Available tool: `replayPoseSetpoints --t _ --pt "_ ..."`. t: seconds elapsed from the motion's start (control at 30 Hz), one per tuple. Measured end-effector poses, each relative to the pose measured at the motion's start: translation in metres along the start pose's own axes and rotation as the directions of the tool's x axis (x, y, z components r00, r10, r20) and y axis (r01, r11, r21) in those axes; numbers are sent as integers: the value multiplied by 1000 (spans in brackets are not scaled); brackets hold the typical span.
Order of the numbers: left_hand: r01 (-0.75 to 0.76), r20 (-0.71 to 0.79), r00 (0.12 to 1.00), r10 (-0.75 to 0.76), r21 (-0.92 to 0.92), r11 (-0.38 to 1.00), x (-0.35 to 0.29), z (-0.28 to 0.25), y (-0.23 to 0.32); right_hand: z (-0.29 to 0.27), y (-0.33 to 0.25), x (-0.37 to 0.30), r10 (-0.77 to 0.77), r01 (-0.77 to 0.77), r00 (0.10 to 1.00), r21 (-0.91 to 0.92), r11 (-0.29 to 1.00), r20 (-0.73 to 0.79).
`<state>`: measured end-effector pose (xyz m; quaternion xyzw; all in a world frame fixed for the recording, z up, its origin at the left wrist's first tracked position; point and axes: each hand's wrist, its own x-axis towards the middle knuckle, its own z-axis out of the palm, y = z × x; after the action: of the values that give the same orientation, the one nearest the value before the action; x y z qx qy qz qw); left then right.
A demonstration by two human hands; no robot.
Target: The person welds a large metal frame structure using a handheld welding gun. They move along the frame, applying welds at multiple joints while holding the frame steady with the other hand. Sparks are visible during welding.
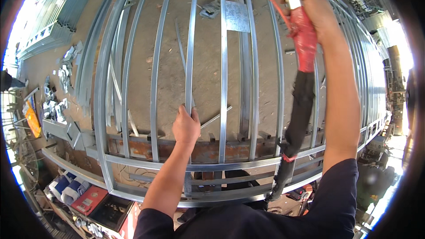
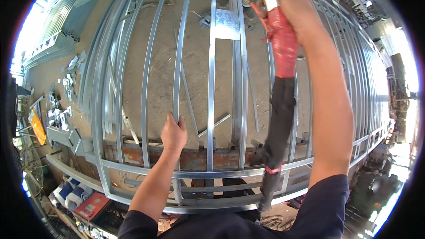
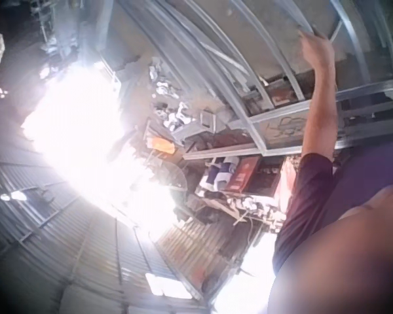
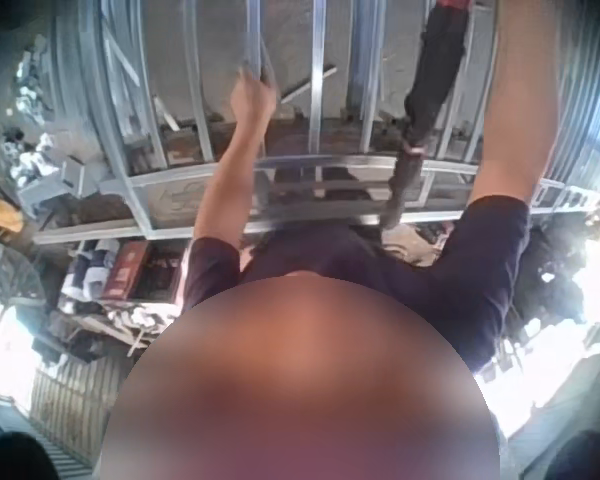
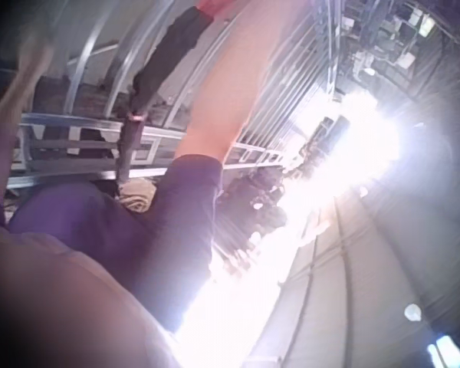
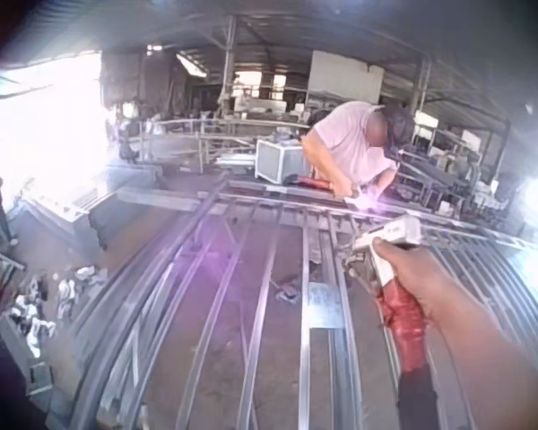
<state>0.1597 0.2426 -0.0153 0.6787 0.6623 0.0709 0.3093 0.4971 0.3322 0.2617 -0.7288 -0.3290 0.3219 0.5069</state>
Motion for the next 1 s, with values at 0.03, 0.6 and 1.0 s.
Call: replayPoseSetpoints --t 0.03,0.6,1.0 --pt "-5 16 1000 5 -19 1000 -1 1 0 8 9 21 66 -64 996 -39 997 58" --pt "0 209 976 56 -256 967 0 0 -8 73 131 92 137 -198 973 -364 910 -188" --pt "-25 211 973 96 -320 947 2 -4 -7 108 148 97 -37 -133 978 -749 649 -206"
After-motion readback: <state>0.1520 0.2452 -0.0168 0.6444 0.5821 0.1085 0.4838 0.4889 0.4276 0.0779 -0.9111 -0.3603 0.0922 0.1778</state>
